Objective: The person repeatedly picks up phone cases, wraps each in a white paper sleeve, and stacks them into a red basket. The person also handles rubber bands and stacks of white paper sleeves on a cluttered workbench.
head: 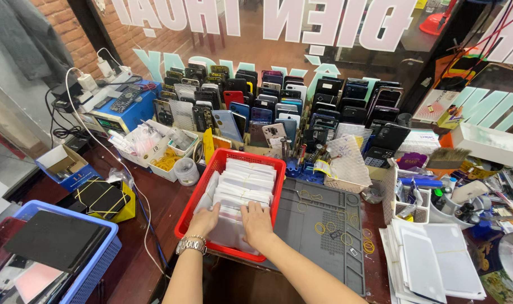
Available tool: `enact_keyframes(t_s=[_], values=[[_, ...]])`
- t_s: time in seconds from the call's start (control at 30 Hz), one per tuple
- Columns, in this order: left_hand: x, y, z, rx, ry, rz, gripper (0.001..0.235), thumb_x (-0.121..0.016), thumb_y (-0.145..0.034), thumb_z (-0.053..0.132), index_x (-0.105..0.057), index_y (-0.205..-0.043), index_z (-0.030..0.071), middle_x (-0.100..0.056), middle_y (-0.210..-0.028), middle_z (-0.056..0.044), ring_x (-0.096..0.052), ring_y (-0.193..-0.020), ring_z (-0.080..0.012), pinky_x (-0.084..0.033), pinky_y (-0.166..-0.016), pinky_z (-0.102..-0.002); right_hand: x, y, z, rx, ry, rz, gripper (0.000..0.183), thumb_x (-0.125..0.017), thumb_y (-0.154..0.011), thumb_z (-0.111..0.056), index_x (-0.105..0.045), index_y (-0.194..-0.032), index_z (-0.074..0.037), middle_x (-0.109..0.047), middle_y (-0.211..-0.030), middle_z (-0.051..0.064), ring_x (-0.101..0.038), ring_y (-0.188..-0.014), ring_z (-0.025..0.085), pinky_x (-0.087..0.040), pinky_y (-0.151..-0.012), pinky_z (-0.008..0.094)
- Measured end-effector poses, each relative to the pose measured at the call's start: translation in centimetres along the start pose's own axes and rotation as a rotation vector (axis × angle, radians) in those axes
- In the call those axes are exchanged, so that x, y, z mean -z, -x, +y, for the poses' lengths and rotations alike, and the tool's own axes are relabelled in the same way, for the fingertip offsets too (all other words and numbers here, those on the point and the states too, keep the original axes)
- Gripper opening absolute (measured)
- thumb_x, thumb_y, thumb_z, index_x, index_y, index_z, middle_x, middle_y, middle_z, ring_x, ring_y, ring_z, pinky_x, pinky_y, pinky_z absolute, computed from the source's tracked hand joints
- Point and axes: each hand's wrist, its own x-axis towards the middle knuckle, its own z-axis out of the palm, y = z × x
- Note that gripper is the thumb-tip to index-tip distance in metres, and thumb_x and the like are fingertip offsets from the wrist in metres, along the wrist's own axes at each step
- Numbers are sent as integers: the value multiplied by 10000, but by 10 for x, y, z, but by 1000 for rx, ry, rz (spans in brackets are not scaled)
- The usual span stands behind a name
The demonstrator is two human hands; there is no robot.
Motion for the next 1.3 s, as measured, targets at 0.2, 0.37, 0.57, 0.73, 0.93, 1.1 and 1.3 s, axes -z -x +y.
enact_keyframes(t_s=[0.2, 0.37, 0.57, 0.73, 0.93, 1.1, 1.3], values=[[-9, 20, 13, 97, 126, -28, 905, -536, -925, 589, -295, -1535, -35, -571, -1357, -332, -676, -1162, -489, -566, -974, -521, 1, -1, 1, 15, 17, 21, 898, -948, -632, -349, -458, -1327, -60, -461, -1275, 168, -435, -1217, 333, -402, -932, 505], [-45, 18, 16, 103, 306, 47, 1176, -607, -894, 558, 140, -1651, 56, -568, -1385, -392, -623, -1225, -490, -498, -1077, -520, 8, 2, 1, 8, -66, 45, 925, -953, -596, -305, -461, -1340, -57, -450, -1309, 159, -417, -1257, 338, -392, -981, 492], [-112, 22, 29, 420, 1606, 325, 1172, -768, -706, 232, -39, -1611, 86, -293, -1648, -228, -511, -1401, -374, -498, -1067, -517, 17, -1, 10, 0, -79, 9, 1099, -938, -618, -386, -342, -1487, -75, -340, -1466, 195, -297, -1380, 388, -288, -1100, 567], [-122, 15, 39, 624, 1330, 365, 1235, -864, -759, 268, -8, -1631, 97, -130, -1638, -267, -333, -1471, -387, -427, -1139, -479, 7, -25, 31, -42, -217, -17, 1067, -806, -742, -569, -318, -1521, -27, -342, -1505, 201, -312, -1398, 367, -274, -1131, 579], [-119, 13, 44, 602, 1318, 328, 1244, -869, -759, 278, -10, -1655, 182, -74, -1622, -300, -327, -1460, -413, -428, -1141, -479, 4, -52, 44, -88, -249, -22, 946, -728, -781, -579, -428, -1467, -1, -454, -1401, 201, -381, -1345, 354, -328, -1098, 505], [-114, 10, 48, 588, 1316, 284, 1190, -814, -781, 286, -24, -1663, 167, -120, -1622, -304, -396, -1437, -423, -466, -1128, -501, 16, -61, 47, -133, -304, -109, 832, -725, -804, -558, -500, -1418, -43, -452, -1387, 219, -384, -1331, 369, -317, -1097, 501], [-114, 0, 49, 562, 1409, 196, 1131, -713, -845, 285, 63, -1663, 188, 4, -1674, -279, -298, -1500, -443, -404, -1147, -592, 21, -58, 52, -99, -393, -65, 676, -739, -804, -482, -580, -1322, -79, -543, -1313, 192, -455, -1273, 392, -349, -1106, 472]])
